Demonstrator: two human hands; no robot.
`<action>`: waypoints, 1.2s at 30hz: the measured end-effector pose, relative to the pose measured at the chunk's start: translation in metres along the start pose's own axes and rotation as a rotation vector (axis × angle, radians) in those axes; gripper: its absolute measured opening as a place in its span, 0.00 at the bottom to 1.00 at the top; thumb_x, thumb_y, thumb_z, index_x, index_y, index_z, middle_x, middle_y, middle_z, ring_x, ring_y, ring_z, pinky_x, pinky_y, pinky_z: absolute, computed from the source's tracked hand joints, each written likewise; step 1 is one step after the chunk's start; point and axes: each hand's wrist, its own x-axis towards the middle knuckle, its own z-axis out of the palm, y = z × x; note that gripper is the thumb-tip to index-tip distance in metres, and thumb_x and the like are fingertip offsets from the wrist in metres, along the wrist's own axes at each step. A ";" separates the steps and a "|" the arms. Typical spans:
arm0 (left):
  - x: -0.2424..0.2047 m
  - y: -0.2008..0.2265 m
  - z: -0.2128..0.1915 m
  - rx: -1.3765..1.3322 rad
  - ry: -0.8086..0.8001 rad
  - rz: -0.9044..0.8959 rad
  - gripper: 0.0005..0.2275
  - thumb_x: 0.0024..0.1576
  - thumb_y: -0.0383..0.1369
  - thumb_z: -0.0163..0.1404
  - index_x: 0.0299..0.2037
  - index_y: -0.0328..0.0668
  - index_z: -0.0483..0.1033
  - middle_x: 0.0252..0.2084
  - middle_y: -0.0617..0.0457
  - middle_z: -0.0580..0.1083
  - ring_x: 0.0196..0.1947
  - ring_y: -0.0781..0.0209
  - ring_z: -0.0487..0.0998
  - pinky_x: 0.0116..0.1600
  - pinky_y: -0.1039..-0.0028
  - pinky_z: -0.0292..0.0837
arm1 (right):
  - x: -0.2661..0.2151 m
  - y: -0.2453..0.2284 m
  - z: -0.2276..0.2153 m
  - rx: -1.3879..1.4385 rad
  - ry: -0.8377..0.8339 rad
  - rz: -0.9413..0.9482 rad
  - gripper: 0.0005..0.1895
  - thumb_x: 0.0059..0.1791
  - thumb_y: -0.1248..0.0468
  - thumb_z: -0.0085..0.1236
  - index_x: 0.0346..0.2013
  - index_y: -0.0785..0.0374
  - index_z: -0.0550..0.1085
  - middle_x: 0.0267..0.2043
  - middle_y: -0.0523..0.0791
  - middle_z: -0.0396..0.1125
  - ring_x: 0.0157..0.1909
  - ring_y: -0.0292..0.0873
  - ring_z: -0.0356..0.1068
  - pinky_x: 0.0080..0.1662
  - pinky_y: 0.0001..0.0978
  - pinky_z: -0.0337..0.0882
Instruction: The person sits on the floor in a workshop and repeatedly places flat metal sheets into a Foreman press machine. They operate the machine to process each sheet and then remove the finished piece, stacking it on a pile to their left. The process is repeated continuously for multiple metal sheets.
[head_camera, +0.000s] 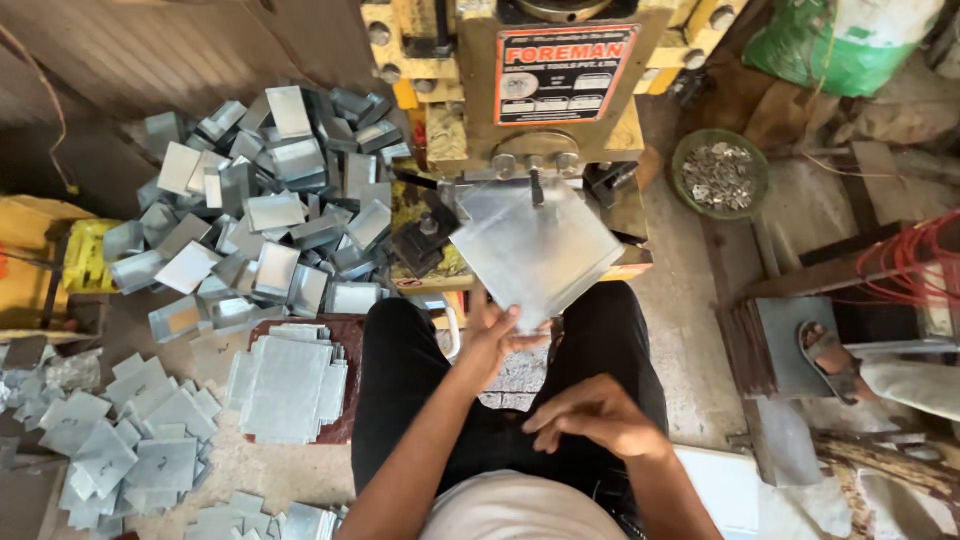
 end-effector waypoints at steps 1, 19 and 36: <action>0.007 0.005 -0.002 0.054 0.050 -0.032 0.34 0.60 0.32 0.47 0.73 0.53 0.38 0.59 0.30 0.70 0.50 0.36 0.79 0.45 0.55 0.84 | -0.002 -0.003 -0.003 -0.052 0.172 -0.103 0.13 0.54 0.66 0.61 0.47 0.76 0.80 0.45 0.58 0.78 0.41 0.51 0.78 0.43 0.40 0.79; 0.008 0.015 -0.054 0.381 0.232 0.131 0.16 0.66 0.29 0.46 0.63 0.29 0.71 0.30 0.55 0.76 0.26 0.69 0.72 0.32 0.77 0.67 | 0.070 0.012 -0.106 -0.247 0.855 -0.154 0.25 0.53 0.71 0.57 0.66 0.71 0.70 0.29 0.41 0.68 0.29 0.34 0.63 0.35 0.25 0.66; 0.005 0.040 -0.050 0.144 0.173 -0.004 0.30 0.65 0.57 0.31 0.66 0.43 0.67 0.30 0.50 0.76 0.28 0.63 0.74 0.38 0.72 0.70 | 0.080 0.002 -0.120 0.168 0.911 -0.202 0.24 0.57 0.44 0.42 0.57 0.56 0.71 0.31 0.50 0.70 0.31 0.43 0.67 0.38 0.36 0.68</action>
